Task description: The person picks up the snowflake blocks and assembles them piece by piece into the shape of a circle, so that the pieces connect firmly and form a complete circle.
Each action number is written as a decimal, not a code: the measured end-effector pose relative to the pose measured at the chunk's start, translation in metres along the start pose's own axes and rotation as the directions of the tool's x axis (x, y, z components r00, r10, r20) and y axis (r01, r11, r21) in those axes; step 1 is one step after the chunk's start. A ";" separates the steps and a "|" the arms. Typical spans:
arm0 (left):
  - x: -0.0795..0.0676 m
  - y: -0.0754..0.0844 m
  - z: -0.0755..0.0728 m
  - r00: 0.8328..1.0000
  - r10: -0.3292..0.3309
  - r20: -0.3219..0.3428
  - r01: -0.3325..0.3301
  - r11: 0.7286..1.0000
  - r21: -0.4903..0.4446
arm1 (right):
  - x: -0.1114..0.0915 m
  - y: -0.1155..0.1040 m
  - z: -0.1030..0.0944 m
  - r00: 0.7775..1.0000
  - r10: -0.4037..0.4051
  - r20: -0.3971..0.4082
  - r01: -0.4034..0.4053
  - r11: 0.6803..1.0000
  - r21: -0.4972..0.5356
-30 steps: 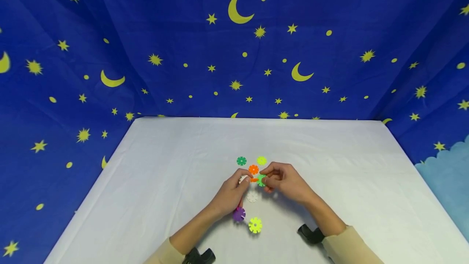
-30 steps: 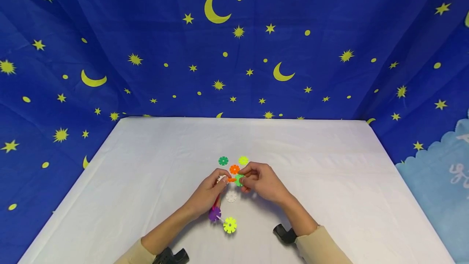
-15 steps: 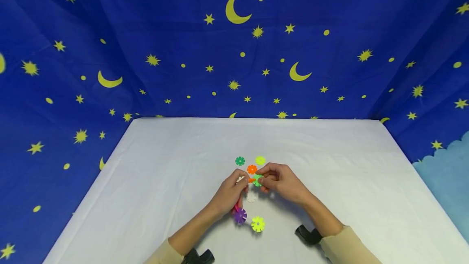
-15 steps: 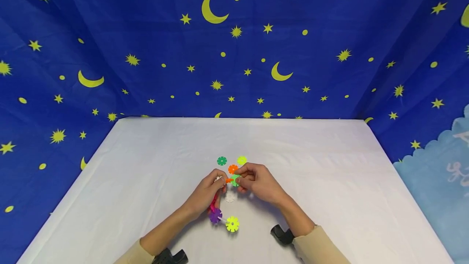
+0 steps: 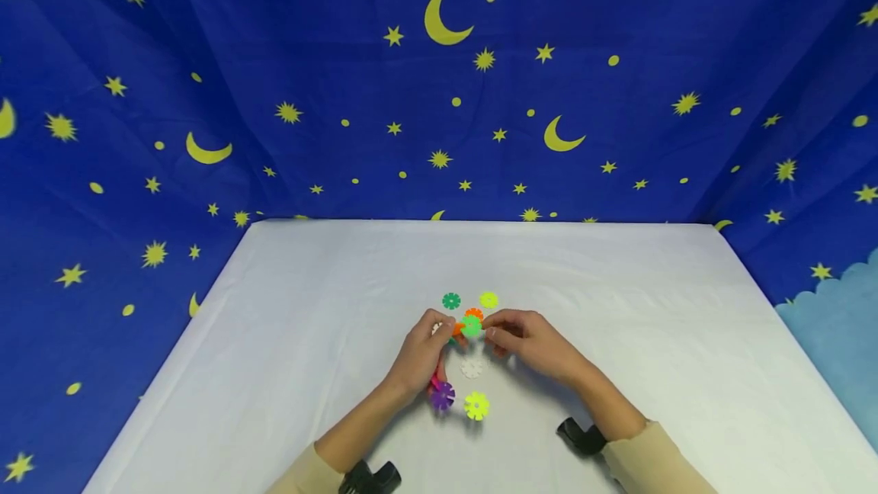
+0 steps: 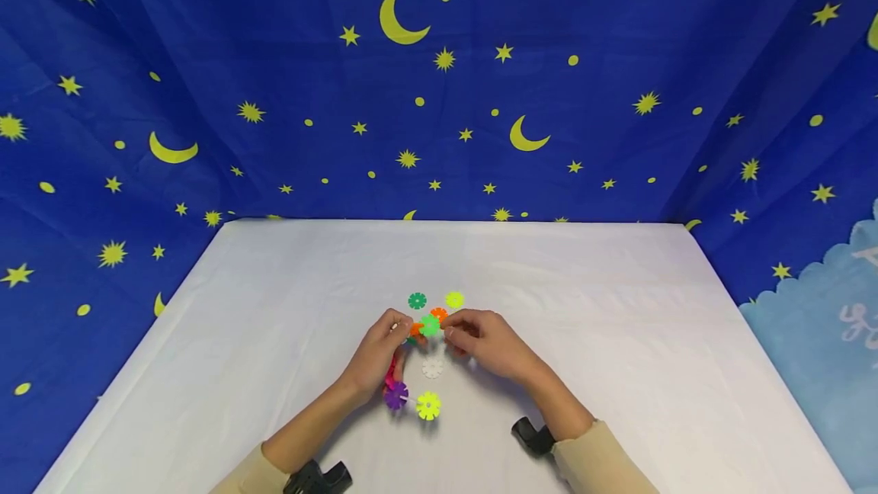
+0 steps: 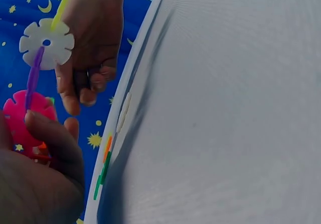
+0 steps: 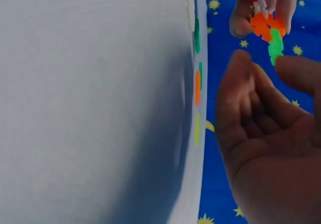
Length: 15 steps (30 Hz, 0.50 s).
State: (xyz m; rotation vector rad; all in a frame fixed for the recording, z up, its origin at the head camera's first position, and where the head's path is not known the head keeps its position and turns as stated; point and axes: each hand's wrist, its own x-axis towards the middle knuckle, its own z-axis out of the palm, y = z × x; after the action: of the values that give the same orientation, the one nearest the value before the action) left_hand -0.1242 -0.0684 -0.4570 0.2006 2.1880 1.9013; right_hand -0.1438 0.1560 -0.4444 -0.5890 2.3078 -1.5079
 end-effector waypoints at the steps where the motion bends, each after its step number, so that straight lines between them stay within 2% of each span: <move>1: 0.000 0.000 -0.001 1.000 -0.003 -0.018 0.003 1.000 -0.004 | 0.000 0.001 0.000 1.000 -0.014 0.016 0.015 0.999 -0.044; 4: 0.001 0.000 -0.001 0.998 -0.002 -0.060 0.002 1.000 -0.003 | 0.000 0.003 0.001 0.996 -0.057 0.063 0.066 0.987 -0.147; 8: 0.001 0.001 -0.002 0.991 -0.001 -0.132 0.007 0.999 0.044 | 0.002 0.002 0.005 0.991 -0.081 0.105 0.105 0.963 -0.249; 11: 0.002 0.001 -0.002 0.983 0.000 -0.185 0.015 0.997 0.080 | 0.004 -0.001 0.009 0.986 -0.097 0.133 0.138 0.930 -0.341; 15: 0.003 0.001 -0.002 0.980 0.025 -0.196 -0.008 0.996 0.085 | 0.006 -0.003 0.013 0.977 -0.126 0.169 0.190 0.876 -0.444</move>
State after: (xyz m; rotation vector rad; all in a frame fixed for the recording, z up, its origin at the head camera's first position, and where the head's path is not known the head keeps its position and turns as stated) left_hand -0.1279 -0.0694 -0.4556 0.0464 2.4032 1.9126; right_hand -0.1428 0.1417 -0.4473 -0.9912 2.5660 -0.9326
